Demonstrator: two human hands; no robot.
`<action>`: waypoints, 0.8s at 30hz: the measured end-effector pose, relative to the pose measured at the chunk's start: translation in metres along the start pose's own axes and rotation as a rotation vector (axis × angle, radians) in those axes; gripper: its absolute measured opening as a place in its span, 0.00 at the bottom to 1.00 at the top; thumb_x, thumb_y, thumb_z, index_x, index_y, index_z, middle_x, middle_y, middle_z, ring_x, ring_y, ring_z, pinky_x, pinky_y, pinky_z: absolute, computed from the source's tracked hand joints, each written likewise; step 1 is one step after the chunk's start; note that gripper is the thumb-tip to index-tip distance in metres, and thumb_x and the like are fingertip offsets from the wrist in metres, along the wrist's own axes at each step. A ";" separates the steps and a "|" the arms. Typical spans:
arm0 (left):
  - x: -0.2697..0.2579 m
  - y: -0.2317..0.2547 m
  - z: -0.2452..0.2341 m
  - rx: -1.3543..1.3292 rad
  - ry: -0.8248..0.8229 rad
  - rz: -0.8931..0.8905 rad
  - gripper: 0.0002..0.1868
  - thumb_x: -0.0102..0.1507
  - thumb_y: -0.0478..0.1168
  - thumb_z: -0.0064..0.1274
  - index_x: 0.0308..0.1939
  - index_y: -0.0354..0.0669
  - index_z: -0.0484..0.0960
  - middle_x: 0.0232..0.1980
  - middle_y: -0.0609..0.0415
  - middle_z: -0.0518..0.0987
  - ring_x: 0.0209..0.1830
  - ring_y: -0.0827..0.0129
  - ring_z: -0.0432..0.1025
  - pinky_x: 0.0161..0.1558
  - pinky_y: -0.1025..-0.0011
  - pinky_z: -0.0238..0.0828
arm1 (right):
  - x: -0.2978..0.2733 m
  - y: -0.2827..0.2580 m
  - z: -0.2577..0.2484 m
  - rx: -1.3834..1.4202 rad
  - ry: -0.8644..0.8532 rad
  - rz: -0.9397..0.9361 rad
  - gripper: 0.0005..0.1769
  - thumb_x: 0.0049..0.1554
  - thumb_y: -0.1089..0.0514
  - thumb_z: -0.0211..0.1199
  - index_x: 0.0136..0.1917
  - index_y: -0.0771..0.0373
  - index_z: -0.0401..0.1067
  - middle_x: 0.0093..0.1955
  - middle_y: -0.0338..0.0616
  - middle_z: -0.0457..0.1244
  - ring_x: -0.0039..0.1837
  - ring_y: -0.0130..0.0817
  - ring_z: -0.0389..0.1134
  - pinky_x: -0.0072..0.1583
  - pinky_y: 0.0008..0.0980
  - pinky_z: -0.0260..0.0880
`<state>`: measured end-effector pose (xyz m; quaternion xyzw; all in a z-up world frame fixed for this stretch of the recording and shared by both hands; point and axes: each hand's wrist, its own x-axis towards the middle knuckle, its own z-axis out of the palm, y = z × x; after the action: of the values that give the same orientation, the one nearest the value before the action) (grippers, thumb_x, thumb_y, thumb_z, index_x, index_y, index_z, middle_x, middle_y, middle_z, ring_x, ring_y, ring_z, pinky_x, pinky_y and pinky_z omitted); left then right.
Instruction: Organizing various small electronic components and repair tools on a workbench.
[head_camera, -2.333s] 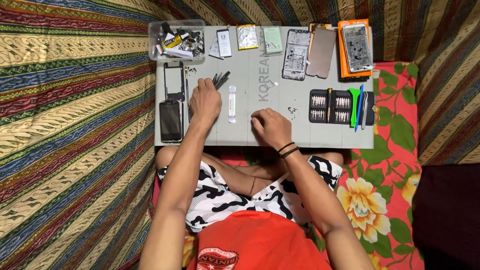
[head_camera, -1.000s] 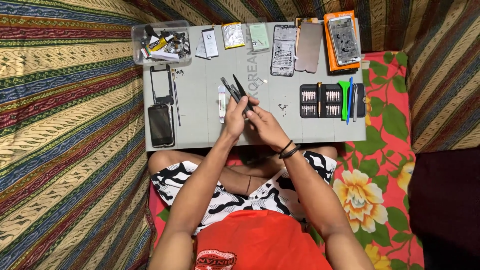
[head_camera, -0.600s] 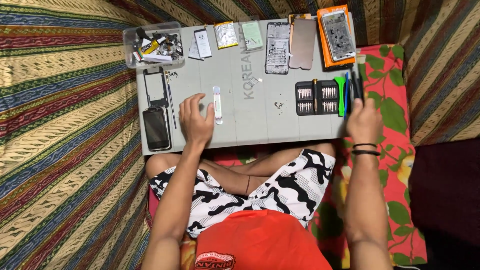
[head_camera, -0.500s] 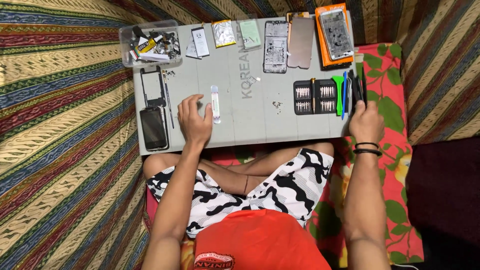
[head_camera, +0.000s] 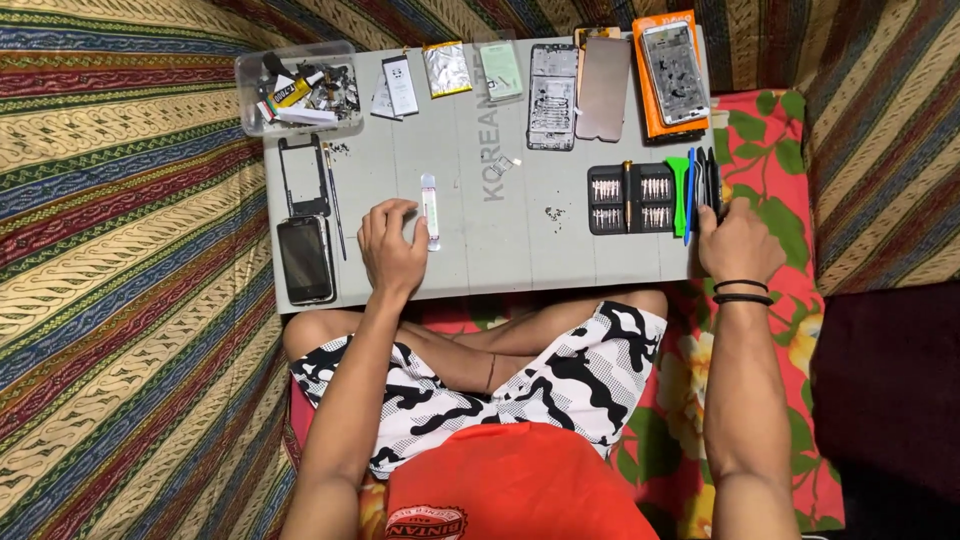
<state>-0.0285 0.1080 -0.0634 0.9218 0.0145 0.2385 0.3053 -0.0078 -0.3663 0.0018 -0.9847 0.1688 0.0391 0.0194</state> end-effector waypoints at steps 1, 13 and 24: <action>0.000 0.000 0.000 0.001 0.000 -0.003 0.10 0.66 0.44 0.57 0.51 0.50 0.80 0.52 0.59 0.72 0.54 0.59 0.69 0.55 0.58 0.63 | 0.002 0.002 0.001 -0.001 -0.001 -0.002 0.31 0.72 0.33 0.46 0.62 0.64 0.68 0.55 0.66 0.69 0.57 0.68 0.72 0.56 0.63 0.69; 0.001 0.003 -0.001 0.002 0.045 0.007 0.12 0.64 0.43 0.56 0.50 0.48 0.83 0.53 0.54 0.78 0.54 0.58 0.71 0.52 0.58 0.63 | 0.008 -0.001 0.013 0.084 0.300 -0.046 0.21 0.70 0.39 0.61 0.58 0.59 0.72 0.52 0.55 0.65 0.47 0.63 0.69 0.38 0.61 0.66; 0.027 0.006 -0.044 0.308 0.011 -0.050 0.15 0.64 0.44 0.59 0.53 0.46 0.80 0.54 0.50 0.73 0.55 0.50 0.70 0.50 0.51 0.66 | -0.074 -0.165 0.065 0.514 0.429 -0.743 0.03 0.60 0.52 0.67 0.48 0.50 0.76 0.40 0.35 0.66 0.47 0.37 0.71 0.52 0.32 0.70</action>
<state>-0.0247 0.1321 -0.0179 0.9558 0.0758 0.2308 0.1659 -0.0269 -0.1835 -0.0522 -0.9275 -0.1889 -0.2168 0.2388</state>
